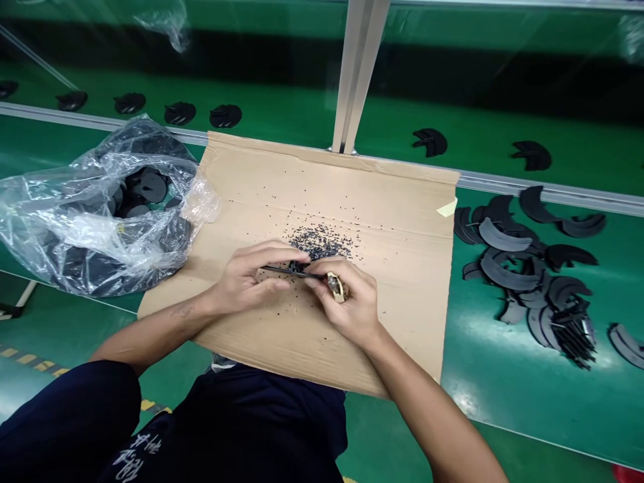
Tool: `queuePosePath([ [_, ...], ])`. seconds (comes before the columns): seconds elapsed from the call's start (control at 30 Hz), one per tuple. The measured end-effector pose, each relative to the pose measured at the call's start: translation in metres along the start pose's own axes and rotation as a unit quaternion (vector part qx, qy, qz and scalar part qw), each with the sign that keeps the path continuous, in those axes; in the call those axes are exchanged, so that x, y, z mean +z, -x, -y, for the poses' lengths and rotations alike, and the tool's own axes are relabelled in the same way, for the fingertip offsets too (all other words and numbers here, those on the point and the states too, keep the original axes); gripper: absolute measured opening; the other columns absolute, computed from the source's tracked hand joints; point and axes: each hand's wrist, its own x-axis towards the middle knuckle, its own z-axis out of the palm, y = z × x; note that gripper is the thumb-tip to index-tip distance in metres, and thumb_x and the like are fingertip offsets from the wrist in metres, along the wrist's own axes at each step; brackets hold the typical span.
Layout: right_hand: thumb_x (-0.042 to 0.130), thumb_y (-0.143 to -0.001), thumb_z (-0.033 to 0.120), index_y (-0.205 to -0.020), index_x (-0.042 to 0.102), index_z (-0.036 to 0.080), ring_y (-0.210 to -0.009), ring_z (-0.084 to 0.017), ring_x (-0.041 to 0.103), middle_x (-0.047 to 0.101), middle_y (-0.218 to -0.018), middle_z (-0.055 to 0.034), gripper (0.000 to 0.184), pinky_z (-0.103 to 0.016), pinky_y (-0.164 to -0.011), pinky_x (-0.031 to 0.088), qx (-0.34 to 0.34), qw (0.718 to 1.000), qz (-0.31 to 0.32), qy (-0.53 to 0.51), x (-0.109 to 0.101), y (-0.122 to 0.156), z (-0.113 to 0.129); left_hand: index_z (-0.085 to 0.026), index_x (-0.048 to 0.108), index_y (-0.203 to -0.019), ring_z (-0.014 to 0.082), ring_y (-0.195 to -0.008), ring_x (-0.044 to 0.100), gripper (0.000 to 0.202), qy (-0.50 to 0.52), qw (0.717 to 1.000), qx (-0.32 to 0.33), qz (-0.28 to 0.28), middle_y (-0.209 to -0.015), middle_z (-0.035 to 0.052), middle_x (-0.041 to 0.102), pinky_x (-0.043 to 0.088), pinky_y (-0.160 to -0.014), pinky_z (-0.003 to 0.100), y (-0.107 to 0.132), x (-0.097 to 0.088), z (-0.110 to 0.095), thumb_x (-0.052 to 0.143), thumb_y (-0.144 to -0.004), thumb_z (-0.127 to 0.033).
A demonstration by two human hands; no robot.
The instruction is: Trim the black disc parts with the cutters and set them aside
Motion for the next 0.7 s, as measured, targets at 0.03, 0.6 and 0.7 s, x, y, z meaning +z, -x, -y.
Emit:
queuePosePath([
  [0.03,0.072,-0.087,0.021,-0.090,0.067,0.023,-0.082,-0.019,0.073,0.076,-0.089,-0.0045,0.006,-0.034,-0.075,0.061,0.012,1.000,-0.003,-0.006,-0.001,-0.001,0.000,-0.021,0.069,-0.127,0.0194,-0.108,0.072,0.049,0.050,0.998,-0.036,0.023,-0.115,0.0108,0.076,0.059,-0.094,0.036,0.000,-0.002,0.000,0.049,-0.099,-0.056],
  [0.6,0.073,-0.087,0.022,-0.091,0.068,0.021,-0.079,-0.018,0.070,0.072,-0.088,-0.0064,0.006,-0.033,-0.070,0.058,-0.039,0.994,0.098,-0.033,-0.007,-0.004,-0.001,-0.017,0.081,-0.083,0.0116,-0.072,0.068,0.014,0.150,0.975,-0.152,0.056,-0.079,0.0060,0.075,0.055,-0.067,0.022,0.002,-0.005,0.003,0.079,-0.085,-0.031],
  [0.7,0.073,-0.086,0.015,-0.093,0.068,0.021,-0.080,-0.018,0.070,0.072,-0.088,-0.0061,0.011,-0.032,-0.069,0.057,-0.064,0.990,0.119,-0.027,-0.008,-0.002,-0.004,-0.017,0.080,-0.084,0.0120,-0.074,0.068,0.013,0.136,0.978,-0.137,0.082,-0.080,0.0061,0.074,0.055,-0.070,0.023,0.002,-0.008,0.002,0.077,-0.086,-0.030],
])
